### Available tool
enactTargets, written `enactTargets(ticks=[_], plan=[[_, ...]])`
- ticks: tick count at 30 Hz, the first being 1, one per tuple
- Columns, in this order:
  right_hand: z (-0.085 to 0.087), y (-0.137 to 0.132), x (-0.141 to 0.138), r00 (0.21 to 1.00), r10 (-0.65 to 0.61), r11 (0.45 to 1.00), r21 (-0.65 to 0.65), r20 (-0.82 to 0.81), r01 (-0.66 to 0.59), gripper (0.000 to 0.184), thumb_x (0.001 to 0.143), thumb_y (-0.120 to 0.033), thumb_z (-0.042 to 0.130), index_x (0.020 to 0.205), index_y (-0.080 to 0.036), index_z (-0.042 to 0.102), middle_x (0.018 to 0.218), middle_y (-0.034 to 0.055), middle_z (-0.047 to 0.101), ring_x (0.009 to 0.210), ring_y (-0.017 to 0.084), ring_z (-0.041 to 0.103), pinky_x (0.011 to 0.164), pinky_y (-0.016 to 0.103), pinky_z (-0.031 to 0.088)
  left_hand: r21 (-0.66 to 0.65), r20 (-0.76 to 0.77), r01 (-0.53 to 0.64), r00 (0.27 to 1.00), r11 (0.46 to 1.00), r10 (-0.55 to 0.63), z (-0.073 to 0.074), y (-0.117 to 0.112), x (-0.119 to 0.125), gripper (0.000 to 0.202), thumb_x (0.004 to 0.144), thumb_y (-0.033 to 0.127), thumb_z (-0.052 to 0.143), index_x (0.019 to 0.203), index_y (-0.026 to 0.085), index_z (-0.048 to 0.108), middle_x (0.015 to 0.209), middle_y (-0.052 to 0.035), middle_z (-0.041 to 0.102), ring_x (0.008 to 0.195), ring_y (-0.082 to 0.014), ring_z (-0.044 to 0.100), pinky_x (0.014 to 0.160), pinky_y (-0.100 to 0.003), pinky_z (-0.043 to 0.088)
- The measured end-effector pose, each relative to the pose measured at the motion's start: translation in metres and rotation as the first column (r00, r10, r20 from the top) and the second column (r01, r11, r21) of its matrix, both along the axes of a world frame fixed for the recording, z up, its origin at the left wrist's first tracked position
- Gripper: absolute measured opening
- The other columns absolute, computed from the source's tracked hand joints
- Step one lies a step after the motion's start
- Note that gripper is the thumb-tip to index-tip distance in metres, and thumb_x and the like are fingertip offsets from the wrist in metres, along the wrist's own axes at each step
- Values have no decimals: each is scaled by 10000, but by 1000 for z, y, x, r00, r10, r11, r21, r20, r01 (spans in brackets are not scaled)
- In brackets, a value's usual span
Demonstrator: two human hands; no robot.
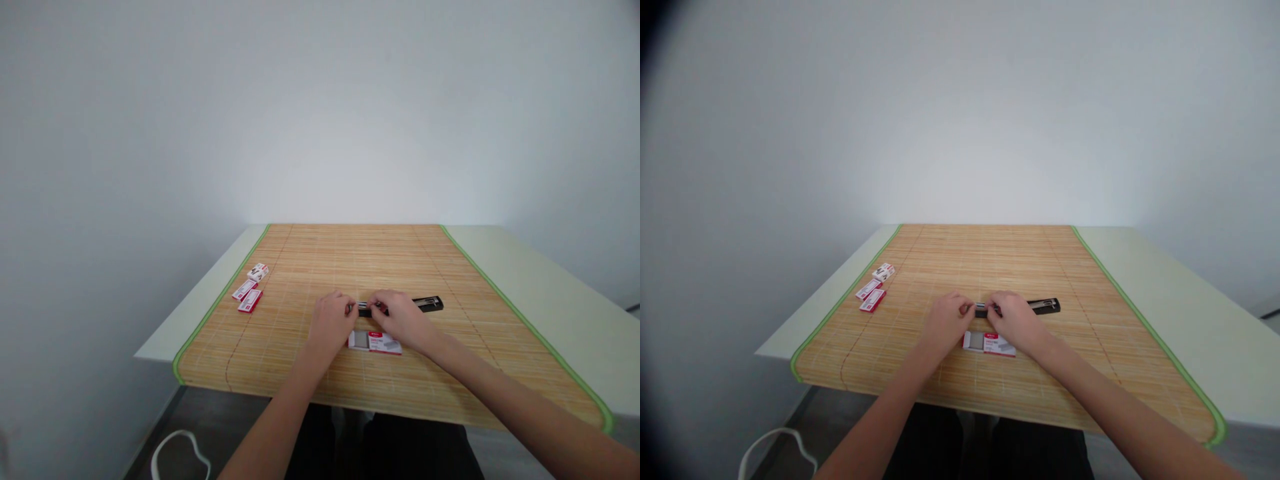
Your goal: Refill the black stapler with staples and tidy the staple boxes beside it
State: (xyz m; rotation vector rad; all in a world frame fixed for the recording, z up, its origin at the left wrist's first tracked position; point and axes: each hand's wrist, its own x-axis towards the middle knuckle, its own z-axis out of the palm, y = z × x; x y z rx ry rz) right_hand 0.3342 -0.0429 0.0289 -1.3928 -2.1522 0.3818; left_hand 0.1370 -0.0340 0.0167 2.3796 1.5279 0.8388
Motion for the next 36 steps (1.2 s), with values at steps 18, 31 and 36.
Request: enactTargets(ticks=[18, 31, 36], plan=[[-1, -6, -2, 998, 51, 995, 79, 47, -55, 249, 932, -122, 529, 932, -201, 766, 891, 63, 740, 895, 208, 660, 866, 338, 498, -57, 48, -89, 995, 994, 92, -2, -3, 11, 289, 978, 282, 558, 742, 187, 695, 811, -61, 706, 736, -165, 609, 687, -291, 378], [-6, -19, -5, 1000, 4, 990, 144, 7, -5, 258, 928, -102, 536, 984, -214, 761, 968, 75, 744, 985, 240, 651, 939, 391, 513, -129, 214, -82, 971, 988, 109, -8, -4, 12, 248, 931, 292, 586, 774, 193, 751, 745, -27, 714, 684, -150, 600, 643, -271, 387], [-8, -24, -5, 1000, -11, 990, 142, -14, 13, 256, 931, -102, 529, 983, -206, 757, 1030, 84, 741, 1017, 245, 643, 967, 408, 514, -115, 226, -55, 971, 992, 80, -10, -4, 12, 242, 927, 276, 584, 772, 194, 752, 745, -23, 706, 681, -145, 588, 654, -269, 392]])
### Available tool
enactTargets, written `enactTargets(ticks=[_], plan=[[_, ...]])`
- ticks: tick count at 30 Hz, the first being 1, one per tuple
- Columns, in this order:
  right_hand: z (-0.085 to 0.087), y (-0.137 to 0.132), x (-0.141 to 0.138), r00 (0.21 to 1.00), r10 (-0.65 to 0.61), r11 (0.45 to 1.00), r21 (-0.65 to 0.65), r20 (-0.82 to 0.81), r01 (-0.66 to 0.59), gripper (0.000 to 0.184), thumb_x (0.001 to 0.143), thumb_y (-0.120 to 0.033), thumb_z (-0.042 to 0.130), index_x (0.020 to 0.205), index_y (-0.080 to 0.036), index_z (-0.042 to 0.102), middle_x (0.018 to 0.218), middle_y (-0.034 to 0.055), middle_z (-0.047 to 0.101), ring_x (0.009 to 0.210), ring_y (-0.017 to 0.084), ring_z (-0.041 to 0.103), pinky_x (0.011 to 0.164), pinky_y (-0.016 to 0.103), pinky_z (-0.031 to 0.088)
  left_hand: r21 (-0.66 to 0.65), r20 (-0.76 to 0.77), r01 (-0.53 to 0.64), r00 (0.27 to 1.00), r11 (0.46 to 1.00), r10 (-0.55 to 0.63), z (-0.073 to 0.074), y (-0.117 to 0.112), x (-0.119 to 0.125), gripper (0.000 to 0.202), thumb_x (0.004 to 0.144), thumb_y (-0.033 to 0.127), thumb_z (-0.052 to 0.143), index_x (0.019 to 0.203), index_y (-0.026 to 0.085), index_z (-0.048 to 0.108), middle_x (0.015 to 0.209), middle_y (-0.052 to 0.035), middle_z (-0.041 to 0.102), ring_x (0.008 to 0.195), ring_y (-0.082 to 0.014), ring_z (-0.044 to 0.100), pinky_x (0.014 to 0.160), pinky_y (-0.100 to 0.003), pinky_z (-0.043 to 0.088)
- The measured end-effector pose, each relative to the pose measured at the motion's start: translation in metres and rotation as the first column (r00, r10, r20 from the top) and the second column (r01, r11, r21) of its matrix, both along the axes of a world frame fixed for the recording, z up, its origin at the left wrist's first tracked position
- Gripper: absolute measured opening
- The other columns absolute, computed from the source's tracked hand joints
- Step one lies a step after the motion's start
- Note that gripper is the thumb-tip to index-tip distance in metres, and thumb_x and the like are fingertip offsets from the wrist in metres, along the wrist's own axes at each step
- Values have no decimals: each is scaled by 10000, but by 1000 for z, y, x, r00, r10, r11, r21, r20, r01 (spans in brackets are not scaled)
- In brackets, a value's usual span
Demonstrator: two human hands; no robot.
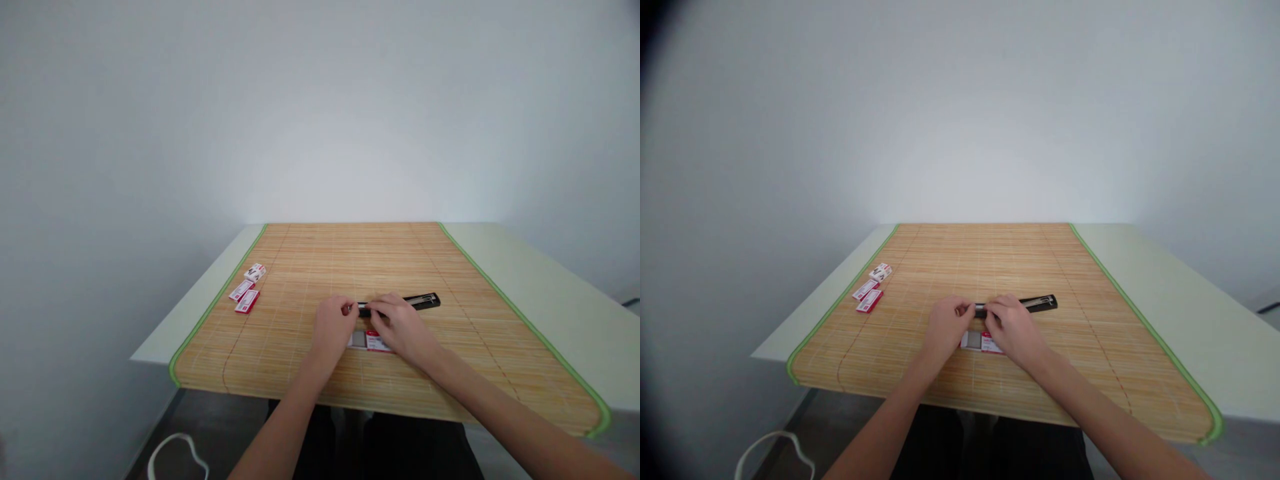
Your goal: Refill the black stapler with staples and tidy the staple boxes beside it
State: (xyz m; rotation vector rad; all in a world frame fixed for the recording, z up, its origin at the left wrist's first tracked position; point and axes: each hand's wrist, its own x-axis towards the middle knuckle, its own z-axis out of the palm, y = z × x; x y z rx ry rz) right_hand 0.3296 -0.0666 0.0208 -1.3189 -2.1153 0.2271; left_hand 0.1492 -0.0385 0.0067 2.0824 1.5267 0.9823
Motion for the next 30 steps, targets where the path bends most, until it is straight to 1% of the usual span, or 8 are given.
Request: enactTargets(ticks=[4, 8, 11, 15, 24, 27, 30], plan=[[-5, -4, 1, 999, -15, 999, 27, -48, 16, 252, 925, -104, 535, 982, -217, 753, 1038, 82, 737, 1018, 248, 639, 961, 424, 522, 2, 12, -2, 1000, 1000, 2, -1, -3, 0, 237, 928, 272, 592, 781, 191, 759, 764, -24, 710, 695, -143, 591, 658, -268, 393], [-10, -9, 1, 995, -10, 998, 64, -100, 17, 262, 926, -120, 534, 1012, -232, 754, 1062, 87, 735, 1024, 255, 642, 948, 441, 538, 4, 35, 19, 999, 1000, -19, -1, -7, -1, 212, 927, 272, 610, 814, 196, 772, 791, -22, 718, 717, -143, 599, 675, -268, 408], [-12, -11, 0, 992, -7, 997, 76, -129, 17, 277, 936, -139, 528, 1066, -235, 754, 1076, 93, 734, 1023, 252, 648, 944, 447, 549, -5, 65, 40, 997, 999, -39, -1, -10, -3, 197, 927, 261, 617, 847, 198, 785, 823, -28, 731, 727, -141, 607, 680, -267, 419], [-12, -13, 0, 987, -13, 995, 93, -160, 29, 289, 938, -150, 530, 1094, -243, 754, 1099, 95, 735, 1046, 257, 652, 965, 464, 549, -26, 83, 56, 995, 998, -54, -1, -11, -5, 173, 910, 246, 637, 850, 198, 792, 802, -29, 724, 729, -144, 611, 678, -265, 427], [-15, -16, 4, 989, 21, 994, 107, -149, -5, 286, 948, -154, 527, 1125, -249, 731, 1112, 91, 730, 1062, 253, 651, 980, 469, 545, -5, 113, 83, 990, 997, -82, -6, -12, -7, 163, 915, 246, 635, 896, 199, 790, 804, -21, 712, 713, -139, 601, 681, -265, 443], [-15, -18, 5, 991, 38, 994, 110, -126, -24, 271, 957, -150, 515, 1101, -252, 720, 1101, 91, 725, 1058, 262, 644, 973, 488, 540, 16, 85, 83, 993, 996, -84, -7, -13, -7, 159, 927, 250, 623, 901, 201, 772, 803, -16, 687, 728, -143, 592, 695, -268, 444], [-14, -19, 6, 994, 55, 994, 100, -96, -45, 246, 964, -142, 504, 1061, -245, 704, 1075, 86, 721, 1071, 269, 628, 979, 492, 528, 39, 41, 99, 994, 994, -101, -6, -14, -9, 149, 940, 234, 603, 920, 205, 748, 848, -22, 669, 778, -151, 595, 738, -276, 456]])
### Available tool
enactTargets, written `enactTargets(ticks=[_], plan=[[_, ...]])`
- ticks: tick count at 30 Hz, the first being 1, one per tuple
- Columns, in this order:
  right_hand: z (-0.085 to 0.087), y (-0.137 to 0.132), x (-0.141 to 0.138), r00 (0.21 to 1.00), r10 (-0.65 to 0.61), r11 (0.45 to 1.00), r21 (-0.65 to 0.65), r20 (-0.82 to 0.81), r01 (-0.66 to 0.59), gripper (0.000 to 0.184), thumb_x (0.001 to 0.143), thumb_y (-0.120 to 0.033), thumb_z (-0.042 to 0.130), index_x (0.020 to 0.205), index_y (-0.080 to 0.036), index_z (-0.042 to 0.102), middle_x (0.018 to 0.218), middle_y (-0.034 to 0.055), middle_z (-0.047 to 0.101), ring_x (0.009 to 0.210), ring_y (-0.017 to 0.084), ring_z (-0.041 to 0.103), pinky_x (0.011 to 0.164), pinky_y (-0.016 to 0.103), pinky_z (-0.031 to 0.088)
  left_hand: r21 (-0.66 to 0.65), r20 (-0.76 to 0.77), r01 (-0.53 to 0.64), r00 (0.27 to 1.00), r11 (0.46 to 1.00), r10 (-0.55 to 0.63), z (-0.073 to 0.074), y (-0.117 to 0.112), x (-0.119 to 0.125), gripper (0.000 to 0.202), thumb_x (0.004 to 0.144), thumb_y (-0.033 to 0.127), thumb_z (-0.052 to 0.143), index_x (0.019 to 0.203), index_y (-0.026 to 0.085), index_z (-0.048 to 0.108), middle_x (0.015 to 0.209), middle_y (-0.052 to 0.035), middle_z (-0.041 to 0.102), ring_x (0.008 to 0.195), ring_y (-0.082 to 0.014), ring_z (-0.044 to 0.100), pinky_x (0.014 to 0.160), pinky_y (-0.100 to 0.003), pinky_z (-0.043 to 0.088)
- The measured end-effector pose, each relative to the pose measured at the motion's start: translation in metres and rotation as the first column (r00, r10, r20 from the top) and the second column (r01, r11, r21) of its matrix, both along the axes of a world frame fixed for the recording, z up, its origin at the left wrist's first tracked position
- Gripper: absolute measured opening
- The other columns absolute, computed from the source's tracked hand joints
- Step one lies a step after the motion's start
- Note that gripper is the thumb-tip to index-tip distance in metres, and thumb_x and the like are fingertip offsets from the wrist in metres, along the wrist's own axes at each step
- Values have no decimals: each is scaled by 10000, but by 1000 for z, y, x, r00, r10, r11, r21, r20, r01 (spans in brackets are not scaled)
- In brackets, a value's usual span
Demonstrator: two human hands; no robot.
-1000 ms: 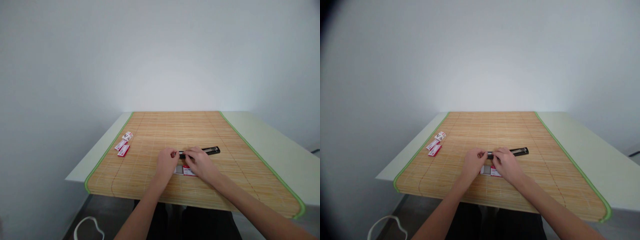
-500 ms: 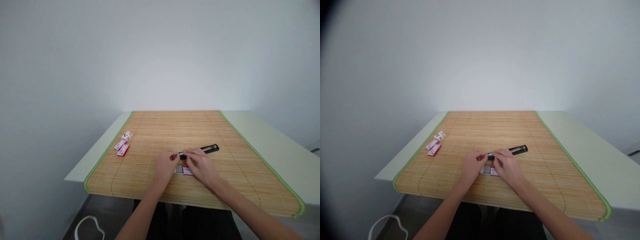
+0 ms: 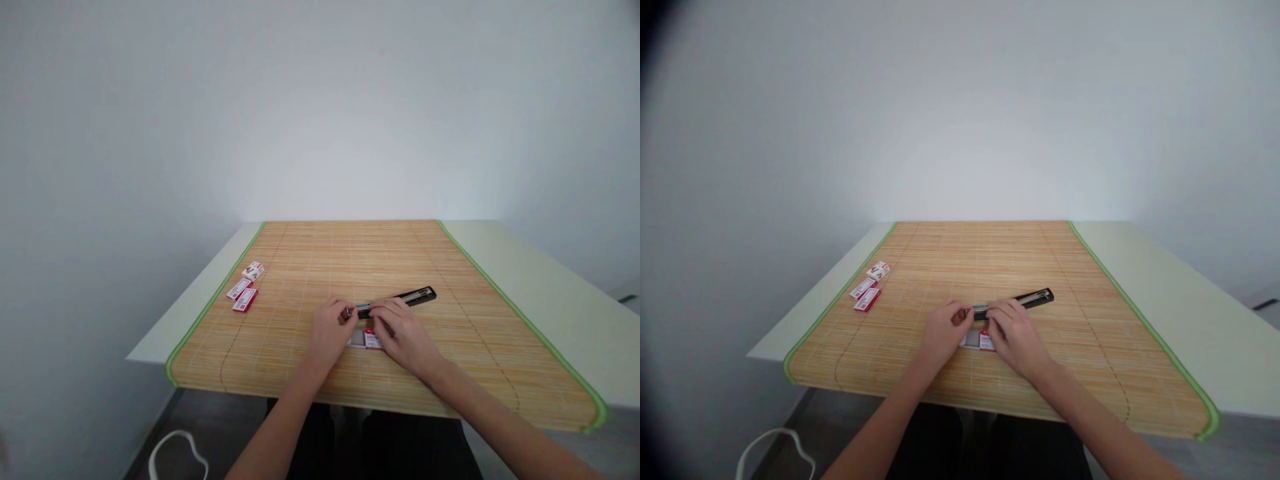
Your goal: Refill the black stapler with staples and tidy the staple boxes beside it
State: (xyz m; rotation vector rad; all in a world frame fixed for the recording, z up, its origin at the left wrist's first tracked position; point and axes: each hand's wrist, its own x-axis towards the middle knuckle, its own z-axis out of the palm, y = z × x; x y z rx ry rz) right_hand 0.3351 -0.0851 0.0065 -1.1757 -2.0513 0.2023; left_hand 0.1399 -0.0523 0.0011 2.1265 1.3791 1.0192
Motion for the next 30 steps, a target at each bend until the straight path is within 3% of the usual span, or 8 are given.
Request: enactTargets(ticks=[5, 9, 14, 20, 30], plan=[[0, 0, 2, 1000, -25, 999, -21, 6, 25, 307, 972, -142, 483, 1197, -243, 666, 1085, 92, 710, 1060, 270, 613, 968, 485, 528, 52, -64, 53, 997, 997, -50, 0, 0, -6, 119, 951, 215, 604, 959, 232, 721, 956, -25, 651, 920, -168, 609, 856, -294, 471], [-1, 2, 3, 1000, -17, 1000, -9, 20, 17, 364, 975, -144, 488, 1277, -258, 656, 1151, 88, 713, 1089, 266, 606, 998, 488, 515, 47, -61, 71, 996, 996, -68, -2, 1, -9, 102, 956, 225, 617, 986, 234, 714, 995, -28, 647, 953, -171, 610, 868, -295, 473], [-2, 4, 2, 999, -31, 1000, 6, 20, 30, 328, 972, -150, 502, 1212, -257, 698, 1120, 89, 723, 1063, 271, 613, 975, 507, 516, 40, -44, 57, 997, 998, -55, -1, 2, -8, 141, 975, 306, 618, 995, 231, 736, 954, -26, 653, 903, -166, 604, 838, -293, 457], [-1, 3, -2, 998, -55, 998, -15, -27, 55, 303, 964, -141, 505, 1165, -232, 712, 1102, 94, 720, 1049, 260, 616, 977, 476, 519, 9, -52, -14, 999, 1000, 14, 0, 5, -1, 312, 1009, 369, 559, 828, 207, 754, 789, -17, 634, 748, -150, 572, 721, -288, 408], [-5, 4, -3, 990, -93, 996, -15, -105, 92, 277, 959, -161, 533, 1149, -243, 718, 1092, 87, 716, 1060, 262, 613, 959, 475, 528, 7, 9, 11, 1000, 1000, -12, -1, 4, 3, 236, 968, 293, 612, 848, 205, 795, 754, -20, 653, 704, -141, 576, 663, -273, 383]])
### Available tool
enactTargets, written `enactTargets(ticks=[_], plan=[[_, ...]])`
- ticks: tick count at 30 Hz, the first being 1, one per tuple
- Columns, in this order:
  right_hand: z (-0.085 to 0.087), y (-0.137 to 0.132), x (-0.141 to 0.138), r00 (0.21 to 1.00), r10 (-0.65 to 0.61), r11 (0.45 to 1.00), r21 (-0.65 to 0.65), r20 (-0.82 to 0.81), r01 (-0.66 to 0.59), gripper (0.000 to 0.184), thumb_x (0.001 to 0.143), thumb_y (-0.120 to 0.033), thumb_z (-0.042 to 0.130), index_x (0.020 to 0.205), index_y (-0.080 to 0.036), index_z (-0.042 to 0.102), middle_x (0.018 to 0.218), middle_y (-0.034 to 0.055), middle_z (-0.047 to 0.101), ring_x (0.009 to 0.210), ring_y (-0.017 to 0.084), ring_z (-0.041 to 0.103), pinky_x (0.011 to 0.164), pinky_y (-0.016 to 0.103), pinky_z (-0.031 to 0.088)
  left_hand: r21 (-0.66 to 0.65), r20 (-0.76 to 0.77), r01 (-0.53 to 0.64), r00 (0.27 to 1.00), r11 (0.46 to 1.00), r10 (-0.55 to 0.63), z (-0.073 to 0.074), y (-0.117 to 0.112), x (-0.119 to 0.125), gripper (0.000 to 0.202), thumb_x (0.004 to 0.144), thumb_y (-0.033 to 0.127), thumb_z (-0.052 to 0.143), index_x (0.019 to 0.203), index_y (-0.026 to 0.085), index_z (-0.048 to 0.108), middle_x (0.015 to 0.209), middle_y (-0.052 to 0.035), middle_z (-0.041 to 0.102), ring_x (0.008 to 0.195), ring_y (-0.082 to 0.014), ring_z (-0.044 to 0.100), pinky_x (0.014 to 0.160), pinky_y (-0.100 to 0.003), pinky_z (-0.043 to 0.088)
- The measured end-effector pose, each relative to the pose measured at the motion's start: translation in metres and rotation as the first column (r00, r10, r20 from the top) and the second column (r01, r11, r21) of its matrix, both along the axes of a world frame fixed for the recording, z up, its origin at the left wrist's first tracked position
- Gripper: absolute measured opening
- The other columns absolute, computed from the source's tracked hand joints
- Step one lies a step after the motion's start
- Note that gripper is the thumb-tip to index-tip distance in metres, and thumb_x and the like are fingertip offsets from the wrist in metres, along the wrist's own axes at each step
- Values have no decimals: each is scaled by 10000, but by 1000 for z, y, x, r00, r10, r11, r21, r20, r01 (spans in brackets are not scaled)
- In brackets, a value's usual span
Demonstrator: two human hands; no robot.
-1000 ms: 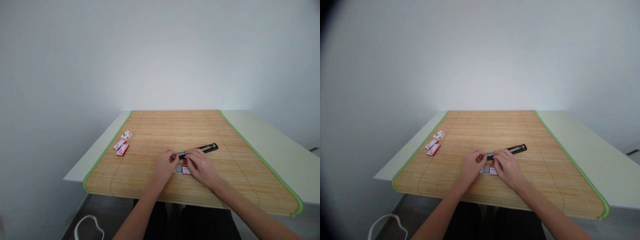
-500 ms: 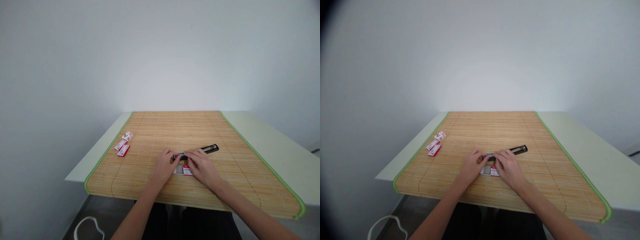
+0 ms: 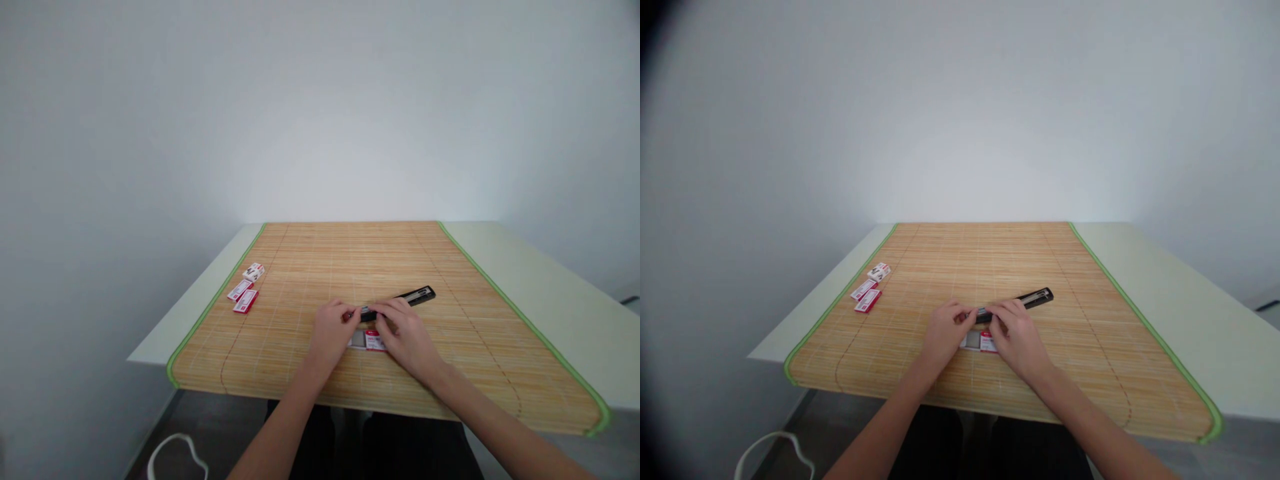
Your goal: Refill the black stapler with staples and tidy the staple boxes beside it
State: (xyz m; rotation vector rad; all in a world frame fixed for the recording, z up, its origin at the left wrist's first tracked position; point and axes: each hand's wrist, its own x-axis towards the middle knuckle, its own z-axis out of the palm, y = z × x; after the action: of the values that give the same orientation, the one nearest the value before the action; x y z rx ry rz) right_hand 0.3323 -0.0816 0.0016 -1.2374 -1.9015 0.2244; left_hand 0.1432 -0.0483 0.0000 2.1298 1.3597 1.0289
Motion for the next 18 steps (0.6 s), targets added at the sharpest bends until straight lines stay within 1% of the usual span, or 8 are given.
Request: enactTargets(ticks=[5, 9, 12, 14, 16, 18], plan=[[2, -4, -1, 999, -23, 1000, 0, -34, 23, 270, 963, -175, 540, 1144, -264, 721, 1106, 77, 715, 1063, 260, 620, 962, 476, 530, 20, 27, 10, 1000, 1000, -11, 2, -3, -2, 234, 964, 307, 623, 850, 217, 806, 737, -21, 660, 698, -145, 577, 659, -278, 386], [1, -6, -3, 993, -60, 998, -10, -106, 60, 210, 968, -230, 578, 1110, -274, 726, 1081, 73, 713, 1048, 258, 630, 959, 477, 531, 27, 63, 11, 998, 1000, -13, 0, -5, -2, 213, 954, 366, 651, 909, 237, 813, 753, -25, 686, 709, -159, 587, 684, -291, 418], [0, -6, -6, 972, -110, 994, -50, -207, 102, 128, 960, -286, 620, 1028, -267, 727, 1040, 64, 713, 1016, 250, 645, 951, 461, 531, 54, 111, -10, 994, 999, 4, -1, -7, 0, 194, 946, 383, 668, 935, 246, 805, 814, -29, 732, 747, -174, 623, 777, -330, 461], [-1, -5, -8, 952, -146, 988, -96, -271, 124, 96, 946, -313, 647, 984, -261, 718, 1012, 54, 713, 985, 243, 654, 926, 442, 538, 90, 146, -16, 989, 996, 3, -1, -9, 0, 151, 930, 362, 692, 927, 251, 795, 914, -34, 768, 853, -196, 670, 884, -373, 469], [0, -5, -10, 937, -165, 982, -142, -308, 126, 92, 932, -327, 668, 975, -258, 710, 993, 46, 713, 956, 236, 661, 891, 421, 545, 113, 173, 2, 985, 994, -22, 0, -10, 1, 117, 922, 336, 703, 904, 252, 782, 1017, -37, 781, 967, -216, 692, 964, -405, 459], [1, -4, -10, 933, -160, 979, -170, -322, 109, 107, 922, -331, 680, 995, -258, 706, 989, 40, 712, 940, 229, 666, 874, 407, 549, 111, 186, 44, 980, 993, -64, 2, -11, 1, 105, 925, 313, 694, 888, 248, 768, 1038, -33, 784, 985, -214, 700, 969, -406, 468]])
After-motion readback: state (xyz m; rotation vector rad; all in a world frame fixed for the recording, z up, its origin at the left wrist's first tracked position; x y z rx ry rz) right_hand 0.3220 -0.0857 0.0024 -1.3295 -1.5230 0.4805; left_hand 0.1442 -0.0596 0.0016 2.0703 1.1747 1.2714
